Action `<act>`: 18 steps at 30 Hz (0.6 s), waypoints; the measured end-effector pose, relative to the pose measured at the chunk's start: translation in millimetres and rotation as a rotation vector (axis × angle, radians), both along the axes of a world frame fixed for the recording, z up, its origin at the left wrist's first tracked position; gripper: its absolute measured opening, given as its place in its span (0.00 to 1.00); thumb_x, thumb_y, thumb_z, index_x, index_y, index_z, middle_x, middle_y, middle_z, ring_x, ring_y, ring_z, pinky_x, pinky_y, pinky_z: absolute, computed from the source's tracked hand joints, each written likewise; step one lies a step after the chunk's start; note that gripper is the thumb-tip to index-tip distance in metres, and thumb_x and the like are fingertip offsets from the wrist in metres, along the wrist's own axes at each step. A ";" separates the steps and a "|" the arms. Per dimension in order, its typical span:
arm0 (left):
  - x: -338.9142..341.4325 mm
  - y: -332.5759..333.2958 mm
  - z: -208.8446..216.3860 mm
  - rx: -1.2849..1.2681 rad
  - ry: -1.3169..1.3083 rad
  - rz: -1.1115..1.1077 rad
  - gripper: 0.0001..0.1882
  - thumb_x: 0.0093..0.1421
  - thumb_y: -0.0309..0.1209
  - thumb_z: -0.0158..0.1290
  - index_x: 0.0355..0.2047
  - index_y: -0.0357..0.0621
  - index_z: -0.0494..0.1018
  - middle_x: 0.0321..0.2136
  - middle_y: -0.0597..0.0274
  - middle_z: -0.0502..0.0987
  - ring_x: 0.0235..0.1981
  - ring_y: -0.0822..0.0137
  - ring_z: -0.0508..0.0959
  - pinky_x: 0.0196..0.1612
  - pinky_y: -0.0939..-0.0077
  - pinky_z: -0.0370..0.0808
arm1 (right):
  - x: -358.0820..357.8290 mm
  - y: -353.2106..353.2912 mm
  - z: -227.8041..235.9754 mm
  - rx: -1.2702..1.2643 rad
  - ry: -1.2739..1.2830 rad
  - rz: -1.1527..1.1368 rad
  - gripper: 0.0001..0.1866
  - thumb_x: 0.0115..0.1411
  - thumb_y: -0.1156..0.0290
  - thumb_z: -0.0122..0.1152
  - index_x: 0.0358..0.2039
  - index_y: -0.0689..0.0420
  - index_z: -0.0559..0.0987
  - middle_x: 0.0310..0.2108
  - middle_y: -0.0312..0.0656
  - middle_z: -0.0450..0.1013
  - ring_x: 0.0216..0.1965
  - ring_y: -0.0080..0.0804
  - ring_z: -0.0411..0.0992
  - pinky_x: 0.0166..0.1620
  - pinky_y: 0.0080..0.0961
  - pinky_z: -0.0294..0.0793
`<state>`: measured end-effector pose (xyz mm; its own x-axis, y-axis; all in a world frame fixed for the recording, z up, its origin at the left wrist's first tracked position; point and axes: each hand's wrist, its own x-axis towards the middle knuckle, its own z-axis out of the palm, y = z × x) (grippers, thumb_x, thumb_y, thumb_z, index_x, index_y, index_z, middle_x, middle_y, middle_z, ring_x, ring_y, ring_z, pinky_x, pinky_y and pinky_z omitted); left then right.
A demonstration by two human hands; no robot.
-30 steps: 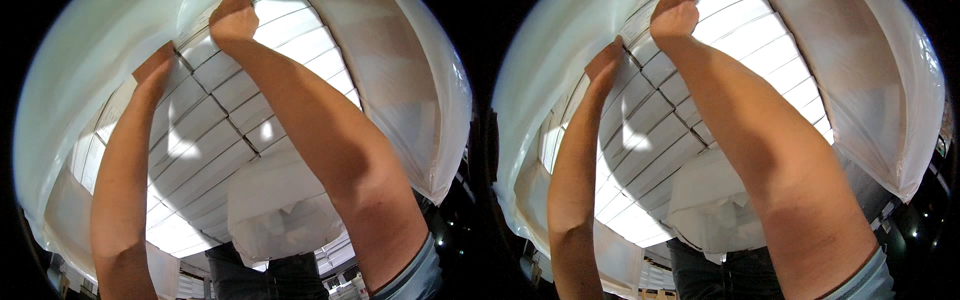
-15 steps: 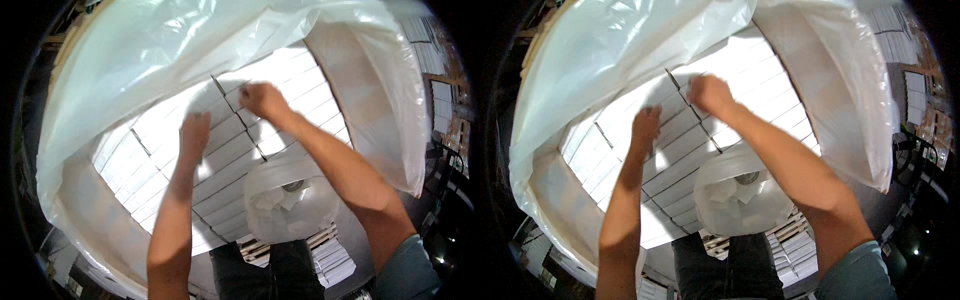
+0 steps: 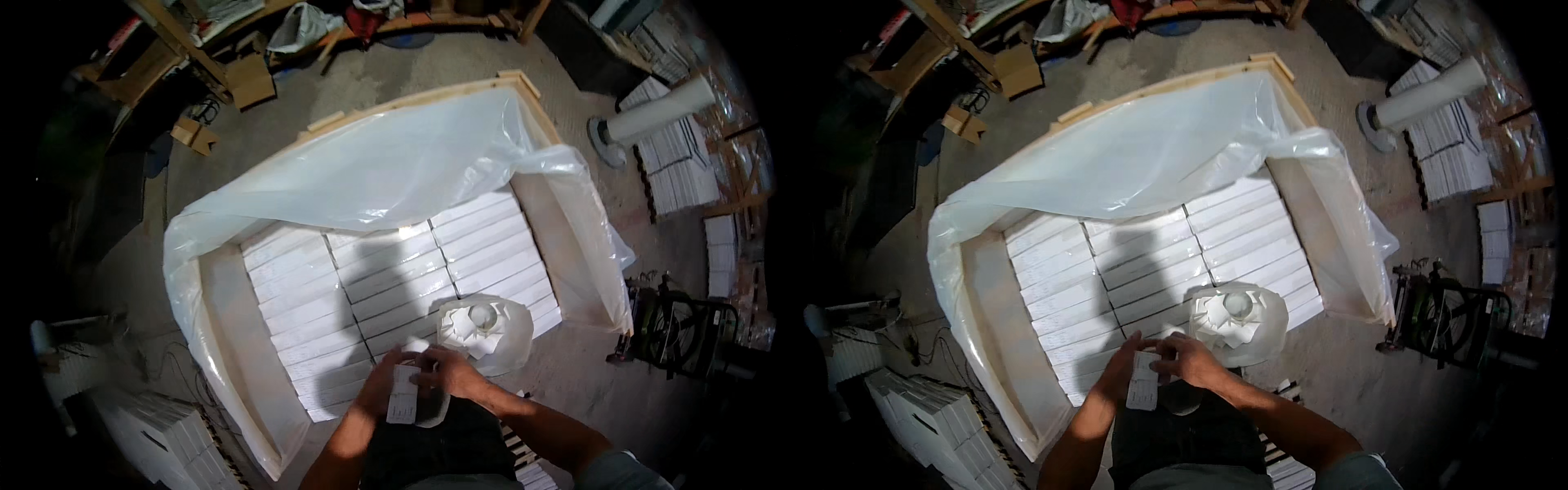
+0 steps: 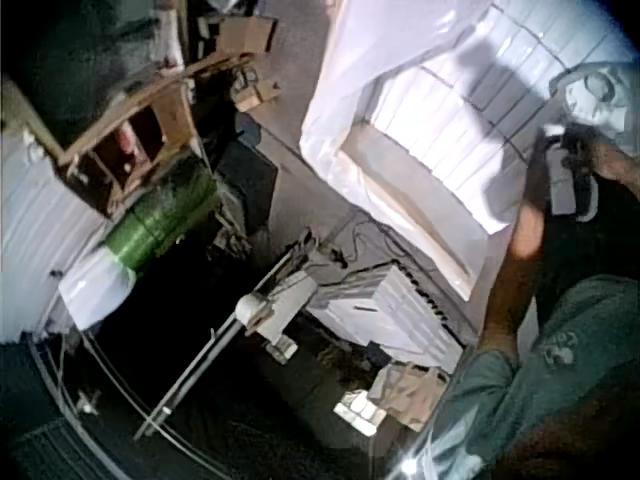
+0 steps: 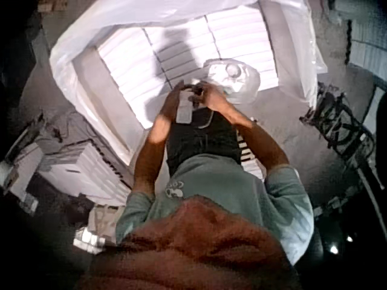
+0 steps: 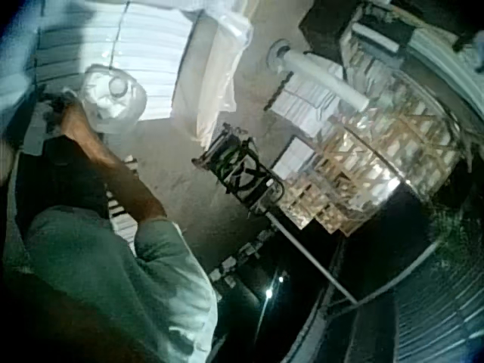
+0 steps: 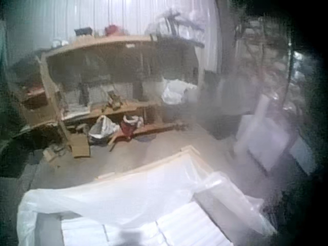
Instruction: The person applies adhesive labels to stacks of white rectangular items arranged on a wooden pallet. They peel each label from a roll and place it on the top of a stack, repeating the process across multiple stacks.
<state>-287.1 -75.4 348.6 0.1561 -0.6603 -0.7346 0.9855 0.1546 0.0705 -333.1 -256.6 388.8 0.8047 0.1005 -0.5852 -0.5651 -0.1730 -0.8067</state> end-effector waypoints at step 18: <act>-46.5 21.7 146.3 -0.094 -0.430 -0.119 0.30 0.70 0.50 0.29 0.52 0.35 0.65 0.25 0.53 0.76 0.18 0.62 0.75 0.24 0.69 0.73 | -65.5 37.2 142.1 -0.279 -0.430 -0.075 0.13 0.65 0.67 0.51 0.35 0.61 0.81 0.30 0.43 0.79 0.39 0.42 0.75 0.46 0.32 0.72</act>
